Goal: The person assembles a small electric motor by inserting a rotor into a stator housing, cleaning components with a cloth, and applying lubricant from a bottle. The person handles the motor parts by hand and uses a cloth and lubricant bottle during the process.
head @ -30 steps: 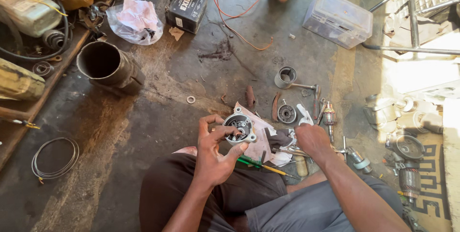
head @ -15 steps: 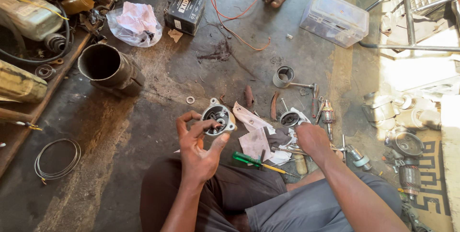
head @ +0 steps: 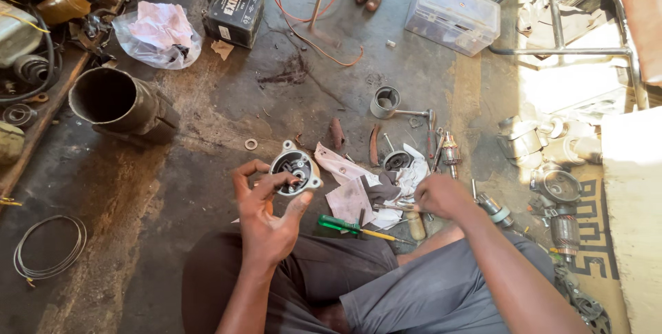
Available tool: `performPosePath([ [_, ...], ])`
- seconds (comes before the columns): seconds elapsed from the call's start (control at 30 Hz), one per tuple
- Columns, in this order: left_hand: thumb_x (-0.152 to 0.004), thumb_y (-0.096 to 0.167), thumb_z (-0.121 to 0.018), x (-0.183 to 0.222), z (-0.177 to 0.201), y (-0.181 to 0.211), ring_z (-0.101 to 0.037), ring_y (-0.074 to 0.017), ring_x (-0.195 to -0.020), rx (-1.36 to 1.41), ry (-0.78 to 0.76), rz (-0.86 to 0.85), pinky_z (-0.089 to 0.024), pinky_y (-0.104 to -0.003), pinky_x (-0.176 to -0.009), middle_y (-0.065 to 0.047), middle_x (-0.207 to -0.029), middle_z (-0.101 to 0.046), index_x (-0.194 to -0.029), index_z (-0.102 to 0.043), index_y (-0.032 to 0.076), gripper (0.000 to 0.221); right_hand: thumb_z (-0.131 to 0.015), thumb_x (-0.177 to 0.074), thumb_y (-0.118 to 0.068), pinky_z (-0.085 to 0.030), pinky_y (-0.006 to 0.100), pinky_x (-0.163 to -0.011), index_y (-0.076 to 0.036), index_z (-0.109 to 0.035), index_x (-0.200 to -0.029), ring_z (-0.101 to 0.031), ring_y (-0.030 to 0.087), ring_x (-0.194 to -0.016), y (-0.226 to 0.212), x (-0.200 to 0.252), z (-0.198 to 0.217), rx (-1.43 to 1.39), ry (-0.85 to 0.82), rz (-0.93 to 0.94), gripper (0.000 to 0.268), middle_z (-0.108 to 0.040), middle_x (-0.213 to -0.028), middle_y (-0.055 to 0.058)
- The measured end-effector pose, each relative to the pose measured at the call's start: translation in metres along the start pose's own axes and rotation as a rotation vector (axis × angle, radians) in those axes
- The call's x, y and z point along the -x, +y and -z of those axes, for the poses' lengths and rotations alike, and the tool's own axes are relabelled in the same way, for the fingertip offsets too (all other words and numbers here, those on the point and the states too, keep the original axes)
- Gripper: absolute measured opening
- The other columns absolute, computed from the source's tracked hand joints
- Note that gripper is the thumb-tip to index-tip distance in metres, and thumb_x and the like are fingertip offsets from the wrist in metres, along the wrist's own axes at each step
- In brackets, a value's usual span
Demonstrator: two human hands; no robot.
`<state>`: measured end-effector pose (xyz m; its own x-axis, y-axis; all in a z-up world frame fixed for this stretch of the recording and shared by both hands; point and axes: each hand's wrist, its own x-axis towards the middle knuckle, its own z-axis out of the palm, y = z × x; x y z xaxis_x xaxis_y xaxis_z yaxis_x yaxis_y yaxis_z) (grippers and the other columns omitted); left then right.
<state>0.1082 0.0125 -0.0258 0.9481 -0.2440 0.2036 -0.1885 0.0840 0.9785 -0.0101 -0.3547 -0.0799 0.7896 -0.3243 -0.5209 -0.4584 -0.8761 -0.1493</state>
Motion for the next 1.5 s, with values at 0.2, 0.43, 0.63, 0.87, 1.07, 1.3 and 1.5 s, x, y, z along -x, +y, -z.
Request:
performPosePath([
  [0.2,-0.069,0.005,-0.088,0.007,-0.005,0.016,-0.054,-0.0305,-0.117,-0.249,-0.087,-0.253,-0.047,-0.042,-0.101,-0.014,-0.124,-0.043,-0.105,-0.073,0.005,0.039,-0.085,-0.076,-0.029,-0.058,0.047,-0.086,-0.016,-0.078,-0.102,-0.073,0.034,-0.099,-0.031,0.004,0.0,0.222,-0.08,-0.066,0.03,-0.076,-0.101,0.014],
  [0.43,-0.072,0.002,-0.086,0.016,-0.007,0.018,-0.06,-0.0287,-0.111,-0.232,-0.122,-0.278,-0.054,-0.037,-0.093,-0.016,-0.127,-0.041,-0.11,-0.071,0.007,0.041,-0.079,-0.075,-0.024,-0.058,0.048,-0.087,-0.013,-0.075,-0.103,-0.073,0.038,-0.101,-0.028,0.004,-0.012,0.322,-0.072,-0.054,0.031,-0.075,-0.105,0.016],
  [0.63,-0.073,-0.001,-0.084,0.02,-0.007,0.016,-0.062,-0.0279,-0.112,-0.25,-0.127,-0.319,-0.057,-0.038,-0.094,-0.016,-0.129,-0.04,-0.108,-0.072,0.008,0.038,-0.072,-0.071,-0.014,-0.059,0.046,-0.088,-0.016,-0.078,-0.103,-0.074,0.037,-0.099,-0.013,0.0,-0.008,0.221,-0.12,-0.098,0.033,-0.076,-0.101,0.018],
  [0.87,-0.073,0.001,-0.084,0.02,-0.011,0.016,-0.059,-0.0295,-0.116,-0.259,-0.147,-0.332,-0.057,-0.039,-0.095,-0.017,-0.127,-0.039,-0.107,-0.072,0.009,0.036,-0.082,-0.074,-0.019,-0.058,0.041,-0.079,-0.006,-0.08,-0.091,-0.076,0.031,-0.086,0.002,0.001,0.004,-0.212,0.002,-0.014,0.022,-0.08,-0.089,0.015],
  [1.07,-0.075,0.006,-0.085,0.02,-0.016,0.015,-0.057,-0.0292,-0.11,-0.223,-0.164,-0.306,-0.054,-0.039,-0.094,-0.016,-0.125,-0.039,-0.108,-0.072,0.007,0.035,-0.077,-0.081,-0.006,-0.065,0.038,-0.081,0.008,-0.06,-0.093,-0.077,0.022,-0.095,-0.021,0.038,0.009,-1.268,-0.192,0.064,0.025,-0.08,-0.108,0.018],
  [1.3,-0.076,0.005,-0.083,0.028,-0.026,0.015,-0.059,-0.0279,-0.107,-0.245,-0.227,-0.299,-0.054,-0.038,-0.094,-0.017,-0.124,-0.041,-0.11,-0.071,0.006,0.036,-0.078,-0.079,-0.005,-0.065,0.042,-0.072,0.004,-0.064,-0.109,-0.076,0.028,-0.088,-0.066,0.087,-0.009,-1.567,-0.39,0.258,0.034,-0.075,-0.097,0.019],
  [1.5,-0.075,0.006,-0.084,0.03,-0.03,0.016,-0.06,-0.0282,-0.107,-0.261,-0.216,-0.292,-0.054,-0.039,-0.093,-0.018,-0.124,-0.041,-0.111,-0.07,0.007,0.039,-0.08,-0.079,0.001,-0.06,0.04,-0.073,0.006,-0.06,-0.112,-0.074,0.029,-0.086,-0.066,0.086,-0.016,-1.653,-0.222,0.323,0.039,-0.075,-0.099,0.022],
])
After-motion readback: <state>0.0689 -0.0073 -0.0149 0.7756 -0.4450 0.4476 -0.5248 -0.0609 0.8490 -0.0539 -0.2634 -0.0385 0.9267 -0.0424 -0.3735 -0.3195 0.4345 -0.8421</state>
